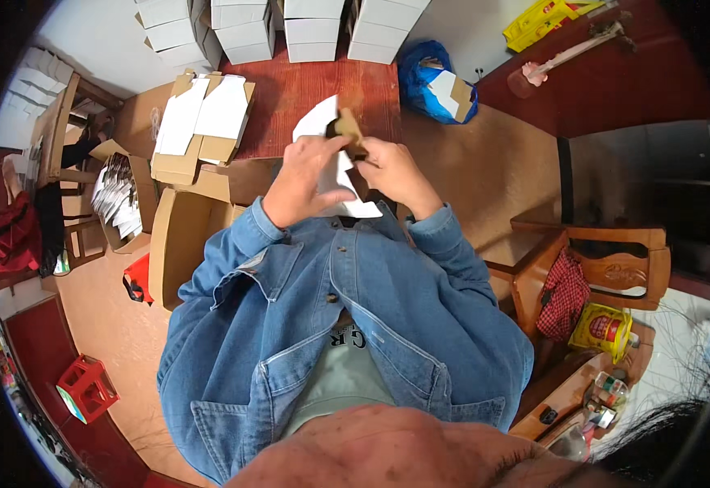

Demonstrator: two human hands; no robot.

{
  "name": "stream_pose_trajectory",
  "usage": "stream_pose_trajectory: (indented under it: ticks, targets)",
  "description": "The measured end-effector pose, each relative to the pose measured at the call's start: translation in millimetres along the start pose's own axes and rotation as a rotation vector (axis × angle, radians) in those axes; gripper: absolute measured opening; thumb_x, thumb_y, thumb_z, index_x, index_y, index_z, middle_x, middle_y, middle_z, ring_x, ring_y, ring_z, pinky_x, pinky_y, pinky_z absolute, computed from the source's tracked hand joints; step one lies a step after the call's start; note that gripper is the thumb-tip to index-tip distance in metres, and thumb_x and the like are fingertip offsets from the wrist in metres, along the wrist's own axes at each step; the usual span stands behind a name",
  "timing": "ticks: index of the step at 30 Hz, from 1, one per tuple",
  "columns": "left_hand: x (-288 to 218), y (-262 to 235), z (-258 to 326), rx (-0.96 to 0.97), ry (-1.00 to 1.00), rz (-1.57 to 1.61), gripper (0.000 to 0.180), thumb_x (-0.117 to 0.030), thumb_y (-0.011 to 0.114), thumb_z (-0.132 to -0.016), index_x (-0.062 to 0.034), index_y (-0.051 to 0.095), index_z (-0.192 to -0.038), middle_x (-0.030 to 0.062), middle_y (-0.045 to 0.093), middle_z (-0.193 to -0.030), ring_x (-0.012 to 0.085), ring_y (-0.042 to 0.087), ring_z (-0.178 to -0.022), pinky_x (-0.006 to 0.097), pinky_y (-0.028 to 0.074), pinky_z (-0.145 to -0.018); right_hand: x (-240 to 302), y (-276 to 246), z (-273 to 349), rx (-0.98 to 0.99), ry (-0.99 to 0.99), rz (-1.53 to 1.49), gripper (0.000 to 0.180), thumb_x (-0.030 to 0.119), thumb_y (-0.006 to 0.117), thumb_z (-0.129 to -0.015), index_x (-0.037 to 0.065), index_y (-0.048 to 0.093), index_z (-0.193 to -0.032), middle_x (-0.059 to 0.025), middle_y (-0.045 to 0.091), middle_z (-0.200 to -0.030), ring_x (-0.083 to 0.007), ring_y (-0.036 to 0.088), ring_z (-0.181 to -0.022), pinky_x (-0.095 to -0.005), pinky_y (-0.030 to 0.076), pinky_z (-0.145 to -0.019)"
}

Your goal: Fold flat cardboard sheets into small boxes and stack them.

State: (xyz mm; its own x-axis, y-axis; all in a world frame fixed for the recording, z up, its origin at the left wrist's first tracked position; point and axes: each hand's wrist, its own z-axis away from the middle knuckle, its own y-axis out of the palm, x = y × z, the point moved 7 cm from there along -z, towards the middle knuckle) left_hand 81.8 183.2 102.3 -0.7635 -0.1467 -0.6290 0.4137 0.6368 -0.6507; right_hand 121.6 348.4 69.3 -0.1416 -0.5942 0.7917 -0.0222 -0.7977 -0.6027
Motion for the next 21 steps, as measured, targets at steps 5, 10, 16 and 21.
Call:
stream_pose_trajectory:
  ticks: [5, 10, 16, 21]
  targets:
    - [31.6, -15.8, 25.6, -0.188, -0.086, -0.143, 0.042, -0.037, 0.090, -0.066, -0.0082, 0.068, -0.087, 0.0088, 0.060, -0.098, 0.0303, 0.054, -0.097, 0.043, 0.039, -0.084, -21.6, -29.4, 1.1, -0.169, 0.029, -0.008, 0.032, 0.014, 0.069, -0.089, 0.004, 0.069, -0.120, -0.0224, 0.073, -0.093, -0.0335, 0.074, -0.086, -0.0400, 0.057, -0.075]
    - [17.0, -28.5, 33.2, -0.264, -0.168, -0.333, 0.040, -0.033, 0.090, -0.069, -0.0050, 0.069, -0.087, 0.0110, 0.061, -0.106, 0.0335, 0.054, -0.105, 0.045, 0.041, -0.090, -20.4, -12.6, -4.5, -0.171, -0.020, 0.038, 0.029, 0.014, 0.068, -0.090, 0.006, 0.069, -0.118, -0.0223, 0.073, -0.097, -0.0382, 0.072, -0.089, -0.0450, 0.057, -0.077]
    - [37.5, -29.4, 47.8, -0.289, -0.330, -0.345, 0.042, -0.029, 0.088, -0.074, 0.0009, 0.065, -0.092, 0.0182, 0.062, -0.111, 0.0375, 0.059, -0.102, 0.046, 0.050, -0.087, 4.9, 11.2, -16.2, -0.193, -0.174, 0.121, 0.025, 0.014, 0.067, -0.089, 0.007, 0.068, -0.114, -0.0218, 0.072, -0.095, -0.0420, 0.070, -0.090, -0.0507, 0.056, -0.078]
    - [43.7, -31.2, 47.0, -0.328, -0.308, -0.441, 0.051, -0.039, 0.088, -0.073, -0.0017, 0.061, -0.097, 0.0166, 0.061, -0.101, 0.0380, 0.062, -0.088, 0.046, 0.052, -0.073, 17.2, 9.1, -30.5, -0.168, -0.281, 0.193, 0.024, 0.013, 0.065, -0.090, 0.009, 0.067, -0.114, -0.0216, 0.072, -0.091, -0.0428, 0.069, -0.084, -0.0537, 0.054, -0.076]
